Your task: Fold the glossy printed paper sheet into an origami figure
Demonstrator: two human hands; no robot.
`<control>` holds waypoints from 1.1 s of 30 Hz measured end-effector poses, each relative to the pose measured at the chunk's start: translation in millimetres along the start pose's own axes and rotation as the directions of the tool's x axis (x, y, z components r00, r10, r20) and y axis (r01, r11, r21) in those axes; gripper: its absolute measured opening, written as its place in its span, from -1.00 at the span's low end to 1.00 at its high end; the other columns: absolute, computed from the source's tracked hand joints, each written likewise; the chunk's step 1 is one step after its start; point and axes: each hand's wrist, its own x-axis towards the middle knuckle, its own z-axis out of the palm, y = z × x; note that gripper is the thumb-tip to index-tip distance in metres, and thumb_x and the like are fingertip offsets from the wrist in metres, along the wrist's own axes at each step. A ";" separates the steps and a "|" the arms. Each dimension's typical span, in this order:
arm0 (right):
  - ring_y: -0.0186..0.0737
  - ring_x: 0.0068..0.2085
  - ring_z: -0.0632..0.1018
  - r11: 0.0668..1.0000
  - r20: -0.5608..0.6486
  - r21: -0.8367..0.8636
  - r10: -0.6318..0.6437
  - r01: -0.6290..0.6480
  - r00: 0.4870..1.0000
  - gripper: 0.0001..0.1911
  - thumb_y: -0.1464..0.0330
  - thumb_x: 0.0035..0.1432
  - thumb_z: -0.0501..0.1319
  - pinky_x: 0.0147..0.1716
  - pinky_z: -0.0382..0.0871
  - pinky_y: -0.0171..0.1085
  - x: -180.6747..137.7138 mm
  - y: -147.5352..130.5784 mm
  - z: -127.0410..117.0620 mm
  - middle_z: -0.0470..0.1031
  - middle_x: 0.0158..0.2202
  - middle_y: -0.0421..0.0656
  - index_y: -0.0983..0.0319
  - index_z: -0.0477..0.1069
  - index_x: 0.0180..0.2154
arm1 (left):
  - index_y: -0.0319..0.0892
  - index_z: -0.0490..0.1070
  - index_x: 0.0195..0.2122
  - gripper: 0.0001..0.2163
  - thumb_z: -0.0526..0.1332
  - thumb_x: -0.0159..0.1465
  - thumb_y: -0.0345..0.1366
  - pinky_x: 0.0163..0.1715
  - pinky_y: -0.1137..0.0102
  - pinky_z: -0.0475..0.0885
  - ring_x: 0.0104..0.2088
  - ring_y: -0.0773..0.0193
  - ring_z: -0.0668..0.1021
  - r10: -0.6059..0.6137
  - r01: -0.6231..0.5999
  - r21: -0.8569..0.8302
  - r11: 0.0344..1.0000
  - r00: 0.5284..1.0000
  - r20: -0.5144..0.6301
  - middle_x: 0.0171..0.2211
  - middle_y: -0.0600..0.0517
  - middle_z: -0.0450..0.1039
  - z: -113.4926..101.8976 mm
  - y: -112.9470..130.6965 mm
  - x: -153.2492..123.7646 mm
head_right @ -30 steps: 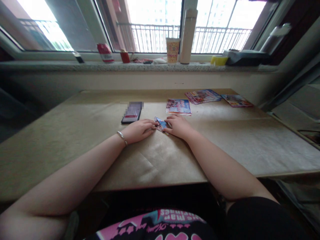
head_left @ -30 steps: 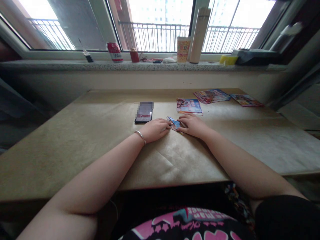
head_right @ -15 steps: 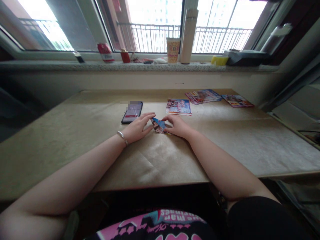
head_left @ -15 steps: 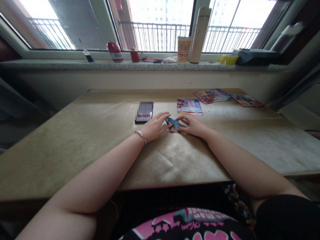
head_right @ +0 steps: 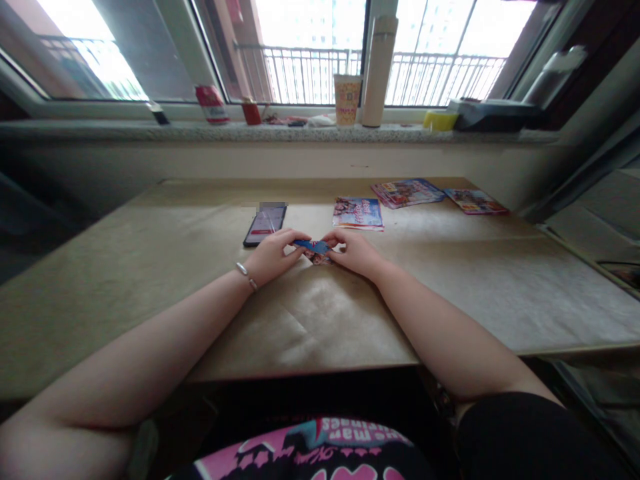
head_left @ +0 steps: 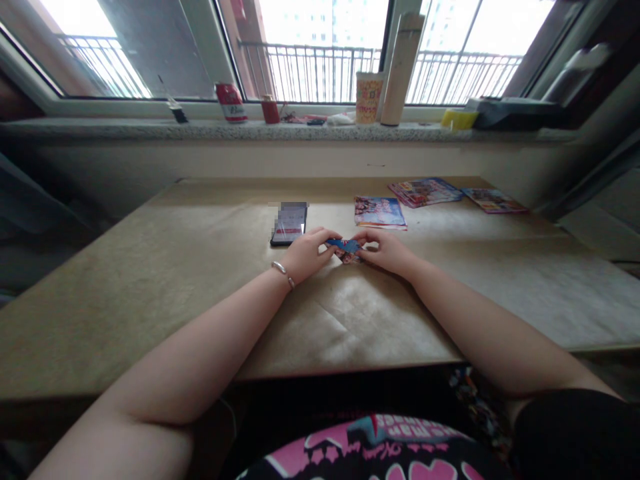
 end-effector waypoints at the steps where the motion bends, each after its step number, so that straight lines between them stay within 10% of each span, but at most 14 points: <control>1: -0.25 -0.27 0.53 0.999 -0.034 -0.042 -0.027 0.025 0.999 -0.84 0.36 0.04 0.22 -0.22 0.36 -0.25 0.6 -1.5 -1.3 0.54 -0.35 -0.19 0.21 0.46 -0.27 | -0.19 0.46 -0.17 -0.83 0.16 0.23 -0.40 -0.14 0.38 0.43 -0.22 0.29 0.53 0.017 -0.017 -0.014 1.000 1.000 -0.021 -0.24 0.01 0.50 -0.2 1.1 0.3; 9: -0.19 -0.26 0.50 0.934 -0.074 -0.301 -0.227 0.195 0.971 -0.97 0.42 0.05 0.25 -0.20 0.32 -0.22 3.0 -2.6 -8.1 0.52 -0.39 -0.17 0.18 0.46 -0.41 | -0.17 0.48 -0.28 -0.87 0.14 0.23 -0.44 -0.11 0.34 0.40 -0.21 0.26 0.51 0.105 -0.108 -0.033 0.994 0.992 -0.067 -0.29 0.01 0.50 0.4 0.0 1.7; 33: -0.14 -0.03 0.49 0.902 0.255 -0.284 -0.257 0.326 0.932 -0.87 0.36 0.10 0.22 0.05 0.31 -0.11 1.8 4.9 -10.0 0.56 -0.13 -0.12 0.17 0.49 -0.26 | -0.09 0.52 -0.19 -0.83 0.15 0.26 -0.35 -0.05 0.28 0.33 -0.15 0.20 0.49 0.243 -0.305 0.233 0.923 0.935 0.260 -0.19 0.00 0.53 -1.1 -1.9 0.8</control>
